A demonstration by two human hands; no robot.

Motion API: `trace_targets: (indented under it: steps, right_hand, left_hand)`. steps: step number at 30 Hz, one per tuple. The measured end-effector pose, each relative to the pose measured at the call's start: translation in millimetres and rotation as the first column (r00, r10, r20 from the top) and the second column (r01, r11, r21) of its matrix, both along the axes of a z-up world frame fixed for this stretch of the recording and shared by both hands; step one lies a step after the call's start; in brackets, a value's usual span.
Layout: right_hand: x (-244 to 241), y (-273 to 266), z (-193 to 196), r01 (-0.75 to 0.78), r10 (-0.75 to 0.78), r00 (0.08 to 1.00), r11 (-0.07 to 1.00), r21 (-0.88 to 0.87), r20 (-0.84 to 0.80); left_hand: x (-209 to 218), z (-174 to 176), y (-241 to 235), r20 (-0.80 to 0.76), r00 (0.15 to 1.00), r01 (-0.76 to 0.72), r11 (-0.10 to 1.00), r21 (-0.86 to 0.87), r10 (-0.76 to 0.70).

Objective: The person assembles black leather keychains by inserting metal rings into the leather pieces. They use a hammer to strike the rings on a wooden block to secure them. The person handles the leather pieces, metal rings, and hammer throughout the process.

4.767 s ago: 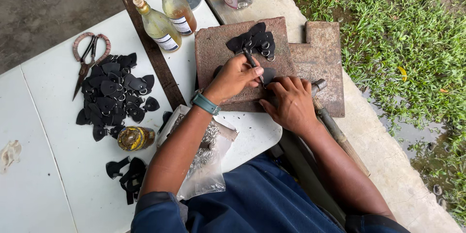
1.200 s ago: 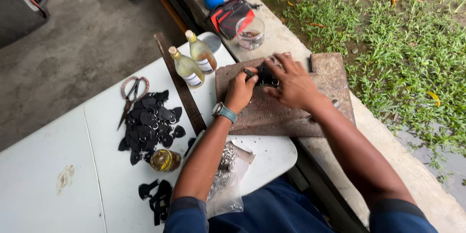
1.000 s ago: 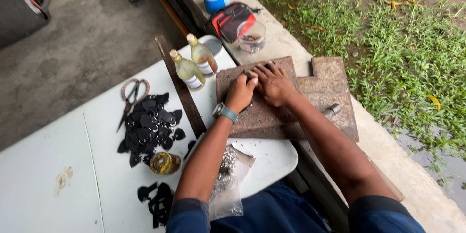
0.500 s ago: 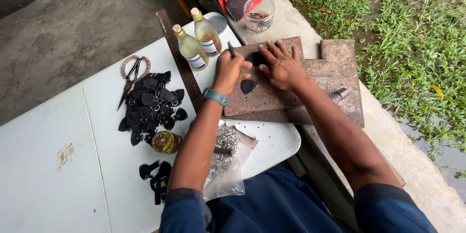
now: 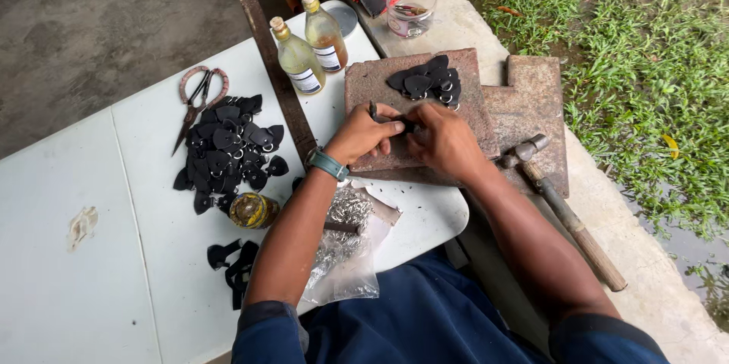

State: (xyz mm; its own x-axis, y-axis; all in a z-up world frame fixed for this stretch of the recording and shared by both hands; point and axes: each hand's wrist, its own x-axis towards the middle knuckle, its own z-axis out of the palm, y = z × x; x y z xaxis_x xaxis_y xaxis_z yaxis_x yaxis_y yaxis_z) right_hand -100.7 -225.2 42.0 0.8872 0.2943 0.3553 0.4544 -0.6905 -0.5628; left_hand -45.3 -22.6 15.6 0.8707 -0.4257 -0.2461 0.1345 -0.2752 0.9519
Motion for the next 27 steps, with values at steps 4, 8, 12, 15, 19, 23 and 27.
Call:
trace_targets:
  steps: [4, 8, 12, 15, 19, 23, 27]
  right_hand:
    - [-41.4, -23.7, -5.9, 0.202, -0.199, 0.976, 0.979, 0.034, -0.087]
    - [-52.4, -32.5, -10.7, 0.333, -0.326, 0.943, 0.928, -0.166, 0.070]
    - [-46.1, -33.6, -12.7, 0.315, -0.293, 0.945, 0.933, -0.172, 0.144]
    - [-55.1, -39.3, -17.6, 0.258, -0.242, 0.963, 0.955, -0.147, 0.117]
    - [-62.4, -46.0, -22.3, 0.211, -0.188, 0.969, 0.968, -0.135, 0.162]
    - [-63.6, -43.0, -19.4, 0.182, -0.153, 0.969, 0.974, -0.138, 0.194]
    - [-64.7, -42.3, -12.7, 0.171, -0.144, 0.971, 0.976, -0.137, 0.189]
  left_hand:
    - [16.4, -18.9, -38.3, -0.124, 0.984, 0.113, 0.984, -0.140, -0.131]
    - [32.9, -15.5, -82.7, 0.162, 0.941, 0.248, 0.931, 0.266, -0.297]
    - [40.9, -15.0, -77.5, 0.045, 0.986, 0.149, 0.971, 0.188, -0.160]
    - [33.2, -29.5, -53.4, -0.118, 0.988, 0.085, 0.986, -0.147, -0.102]
    - [16.9, -38.5, -25.1, 0.082, 0.994, 0.084, 0.978, -0.190, -0.070]
    - [7.7, -19.6, -14.1, 0.346, 0.935, 0.036, 0.993, 0.114, -0.074]
    - [6.8, -14.2, -54.0, 0.159, 0.982, 0.134, 0.967, -0.218, -0.101]
